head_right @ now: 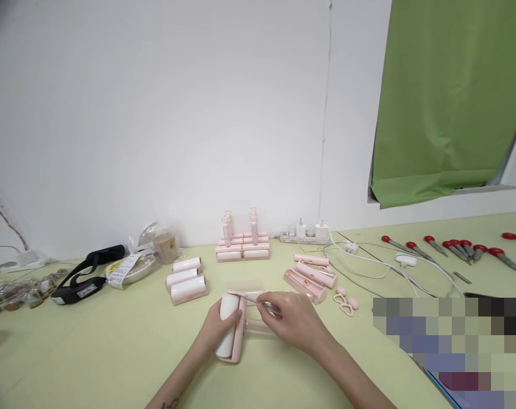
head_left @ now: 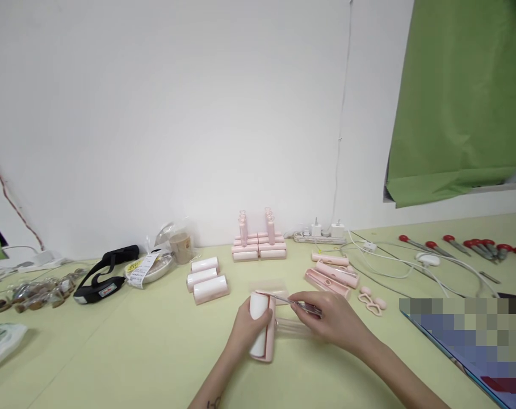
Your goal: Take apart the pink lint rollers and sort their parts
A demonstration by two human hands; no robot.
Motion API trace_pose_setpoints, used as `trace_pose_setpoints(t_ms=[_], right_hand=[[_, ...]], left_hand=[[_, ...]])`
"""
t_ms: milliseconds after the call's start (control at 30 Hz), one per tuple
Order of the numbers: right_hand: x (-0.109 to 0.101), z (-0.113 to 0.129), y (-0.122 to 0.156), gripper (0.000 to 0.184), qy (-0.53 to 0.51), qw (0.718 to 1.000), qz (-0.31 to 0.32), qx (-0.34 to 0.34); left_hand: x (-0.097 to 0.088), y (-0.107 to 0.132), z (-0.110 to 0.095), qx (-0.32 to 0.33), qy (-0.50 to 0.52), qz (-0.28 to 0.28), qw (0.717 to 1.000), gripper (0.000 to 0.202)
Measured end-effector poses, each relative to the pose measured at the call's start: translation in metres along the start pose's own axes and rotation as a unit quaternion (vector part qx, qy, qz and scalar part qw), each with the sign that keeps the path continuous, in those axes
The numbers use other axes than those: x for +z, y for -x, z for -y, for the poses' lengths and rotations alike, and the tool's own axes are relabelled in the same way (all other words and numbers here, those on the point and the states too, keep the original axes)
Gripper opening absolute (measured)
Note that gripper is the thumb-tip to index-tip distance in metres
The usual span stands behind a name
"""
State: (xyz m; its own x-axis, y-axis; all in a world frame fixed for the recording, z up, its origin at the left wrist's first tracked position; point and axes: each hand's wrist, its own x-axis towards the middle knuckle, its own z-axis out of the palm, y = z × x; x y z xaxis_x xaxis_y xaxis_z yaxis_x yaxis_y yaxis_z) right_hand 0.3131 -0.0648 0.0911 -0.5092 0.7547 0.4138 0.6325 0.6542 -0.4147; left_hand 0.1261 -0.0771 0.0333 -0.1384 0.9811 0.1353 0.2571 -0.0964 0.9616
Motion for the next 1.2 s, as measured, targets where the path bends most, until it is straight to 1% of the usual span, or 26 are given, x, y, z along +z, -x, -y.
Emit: trace_pose_setpoints(t_ms=[133, 200, 267, 333, 500, 633, 700, 800, 933, 1067, 1200], right_hand=[[0.000, 0.001, 0.000, 0.026, 0.011, 1.000, 0.006, -0.008], [0.003, 0.000, 0.001, 0.027, 0.017, 1.000, 0.018, -0.019], [0.008, -0.001, 0.001, 0.029, 0.022, 0.998, 0.027, -0.045], [0.016, -0.004, 0.003, 0.032, 0.044, 0.996, 0.022, -0.072], [0.042, -0.009, 0.005, 0.034, 0.152, 0.985, -0.013, -0.085], [0.061, -0.007, 0.008, 0.036, 0.179, 0.980, -0.017, -0.087], [0.067, -0.005, 0.009, 0.034, 0.154, 0.985, -0.006, -0.076], [0.069, -0.001, 0.011, 0.031, 0.085, 0.995, 0.019, -0.048], [0.055, 0.004, 0.010, 0.031, 0.002, 1.000, 0.016, -0.013], [0.039, 0.011, 0.009, 0.032, -0.085, 0.996, 0.016, -0.037], [0.038, 0.016, 0.010, 0.033, -0.097, 0.994, 0.024, -0.055]], left_hand=[[0.001, 0.000, 0.000, -0.004, 0.010, 0.008, 1.000, 0.023], [0.001, 0.002, -0.002, -0.008, 0.014, 0.017, 1.000, 0.025], [0.002, 0.004, -0.005, -0.017, 0.024, 0.033, 0.999, 0.027], [0.003, 0.006, -0.006, -0.024, 0.039, 0.039, 0.998, 0.030], [0.006, 0.006, -0.005, -0.026, 0.046, -0.005, 0.999, 0.026], [0.009, 0.008, -0.002, -0.036, 0.063, -0.047, 0.996, 0.024], [0.006, 0.011, -0.003, -0.032, 0.033, -0.044, 0.998, 0.023], [-0.005, 0.017, -0.004, -0.020, -0.077, -0.051, 0.996, 0.017], [-0.021, 0.021, -0.008, -0.032, -0.217, -0.089, 0.972, 0.016], [-0.027, 0.021, -0.011, -0.046, -0.289, -0.086, 0.953, 0.017], [-0.024, 0.019, -0.013, -0.039, -0.325, -0.064, 0.943, 0.016]])
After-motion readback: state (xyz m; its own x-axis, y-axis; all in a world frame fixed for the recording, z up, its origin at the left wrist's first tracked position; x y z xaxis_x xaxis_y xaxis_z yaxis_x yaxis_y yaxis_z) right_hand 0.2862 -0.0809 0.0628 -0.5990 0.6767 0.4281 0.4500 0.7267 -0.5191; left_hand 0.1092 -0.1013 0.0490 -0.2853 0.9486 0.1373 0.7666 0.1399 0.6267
